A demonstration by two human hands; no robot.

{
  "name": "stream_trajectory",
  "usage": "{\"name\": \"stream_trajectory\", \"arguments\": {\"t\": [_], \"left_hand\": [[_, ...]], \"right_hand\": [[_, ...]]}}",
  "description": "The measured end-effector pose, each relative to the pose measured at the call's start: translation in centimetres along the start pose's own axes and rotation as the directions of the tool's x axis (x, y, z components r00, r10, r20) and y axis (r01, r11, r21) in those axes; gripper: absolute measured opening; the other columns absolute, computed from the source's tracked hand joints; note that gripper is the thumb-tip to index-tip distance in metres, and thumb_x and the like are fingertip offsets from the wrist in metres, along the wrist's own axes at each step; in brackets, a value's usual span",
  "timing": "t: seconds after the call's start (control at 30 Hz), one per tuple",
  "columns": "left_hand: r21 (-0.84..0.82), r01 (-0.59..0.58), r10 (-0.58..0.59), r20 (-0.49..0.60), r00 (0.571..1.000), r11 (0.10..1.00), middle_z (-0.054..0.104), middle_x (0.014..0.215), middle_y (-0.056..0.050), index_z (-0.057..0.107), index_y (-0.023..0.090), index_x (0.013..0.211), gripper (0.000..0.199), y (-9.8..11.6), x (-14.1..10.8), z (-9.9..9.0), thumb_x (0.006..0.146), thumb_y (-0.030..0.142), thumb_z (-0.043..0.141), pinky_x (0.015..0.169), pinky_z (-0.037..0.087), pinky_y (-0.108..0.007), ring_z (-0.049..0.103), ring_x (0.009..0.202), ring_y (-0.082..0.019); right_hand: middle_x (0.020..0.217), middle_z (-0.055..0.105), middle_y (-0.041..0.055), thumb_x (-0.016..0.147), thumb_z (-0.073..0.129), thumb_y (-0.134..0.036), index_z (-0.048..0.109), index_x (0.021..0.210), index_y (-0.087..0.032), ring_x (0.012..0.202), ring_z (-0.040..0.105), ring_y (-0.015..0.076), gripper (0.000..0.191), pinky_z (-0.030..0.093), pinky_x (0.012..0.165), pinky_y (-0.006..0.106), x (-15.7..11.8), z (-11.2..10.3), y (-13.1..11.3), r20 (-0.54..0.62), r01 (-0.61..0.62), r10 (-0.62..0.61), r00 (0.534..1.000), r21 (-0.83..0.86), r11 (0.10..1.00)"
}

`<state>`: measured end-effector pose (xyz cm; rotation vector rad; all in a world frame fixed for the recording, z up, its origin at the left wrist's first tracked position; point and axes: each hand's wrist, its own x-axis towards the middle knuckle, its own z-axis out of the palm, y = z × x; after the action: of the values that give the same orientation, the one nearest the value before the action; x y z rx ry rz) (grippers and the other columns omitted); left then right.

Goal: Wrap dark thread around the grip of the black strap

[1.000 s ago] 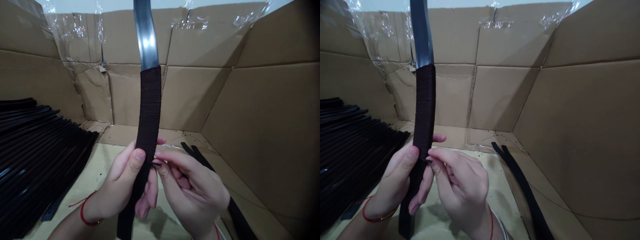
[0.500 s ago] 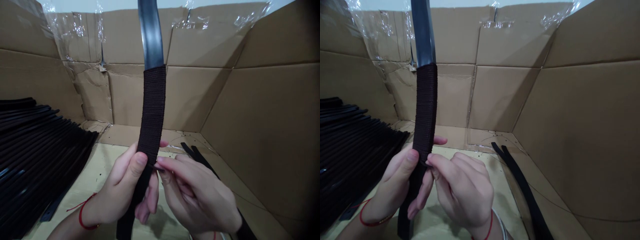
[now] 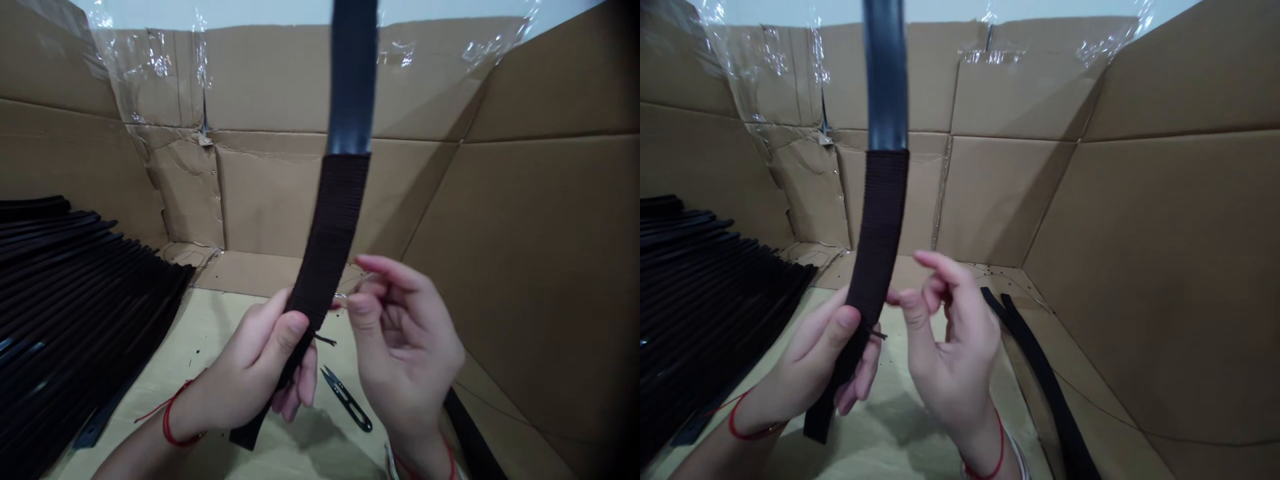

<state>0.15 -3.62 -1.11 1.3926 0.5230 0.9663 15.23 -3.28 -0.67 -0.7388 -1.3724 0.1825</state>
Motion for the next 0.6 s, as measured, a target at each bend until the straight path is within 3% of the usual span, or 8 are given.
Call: {"name": "stream_trajectory", "arguments": {"t": [0.07, 0.17, 0.3, 0.43, 0.6], "left_hand": [[0.049, 0.079, -0.082, 0.07, 0.994, 0.996, 0.057, 0.054, 0.004, 0.051, 0.02, 0.108, 0.036, 0.0, 0.2, 0.2, 0.094, 0.05, 0.036, 0.034, 0.035, -0.009, 0.046, 0.035, -0.004], [0.121, 0.214, -0.229, 0.136, 0.964, 0.969, 0.055, 0.053, 0.005, 0.051, 0.019, 0.101, 0.038, -0.1, 0.4, 0.7, 0.094, 0.053, 0.036, 0.034, 0.033, -0.009, 0.042, 0.034, -0.002], [0.217, 0.285, -0.326, 0.183, 0.928, 0.934, 0.053, 0.051, 0.006, 0.05, 0.018, 0.099, 0.04, -0.6, 0.7, 1.5, 0.093, 0.055, 0.035, 0.034, 0.032, -0.009, 0.04, 0.033, -0.002], [0.262, 0.284, -0.342, 0.209, 0.916, 0.922, 0.052, 0.05, 0.006, 0.048, 0.018, 0.098, 0.04, -1.4, 0.9, 1.8, 0.093, 0.055, 0.034, 0.034, 0.031, -0.009, 0.041, 0.033, -0.002], [0.266, 0.262, -0.322, 0.214, 0.922, 0.928, 0.051, 0.051, 0.007, 0.045, 0.02, 0.096, 0.037, -1.9, 0.9, 2.1, 0.093, 0.055, 0.034, 0.033, 0.031, -0.01, 0.038, 0.033, -0.003]], "right_hand": [[0.088, 0.058, 0.0028, 0.094, 0.057, -0.03, 0.062, 0.12, -0.026, 0.076, 0.057, 0.0142, 0.027, 0.05, 0.066, 0.026, 0.6, -0.4, 0.4, -0.054, -0.093, 0.103, 0.993, 0.153, 0.984], [0.094, 0.062, 0.0041, 0.097, 0.043, -0.049, 0.065, 0.114, -0.027, 0.086, 0.06, 0.0164, 0.035, 0.05, 0.071, 0.027, 1.4, -1.4, 0.9, -0.049, -0.215, 0.247, 0.968, 0.357, 0.909], [0.091, 0.067, 0.0063, 0.093, 0.034, -0.065, 0.07, 0.104, -0.022, 0.087, 0.063, 0.0189, 0.057, 0.051, 0.071, 0.028, 2.0, -2.6, 0.7, 0.055, -0.376, 0.386, 0.921, 0.39, 0.841], [0.076, 0.067, 0.005, 0.093, 0.041, -0.062, 0.07, 0.09, -0.018, 0.072, 0.064, 0.0157, 0.053, 0.049, 0.062, 0.023, 2.0, -2.6, 0.4, 0.03, -0.431, 0.464, 0.885, 0.431, 0.793], [0.065, 0.063, 0.0014, 0.096, 0.043, -0.052, 0.065, 0.083, -0.017, 0.06, 0.059, 0.0121, 0.043, 0.044, 0.051, 0.019, 1.6, -1.7, 0.2, -0.074, -0.37, 0.438, 0.896, 0.424, 0.827]]}}
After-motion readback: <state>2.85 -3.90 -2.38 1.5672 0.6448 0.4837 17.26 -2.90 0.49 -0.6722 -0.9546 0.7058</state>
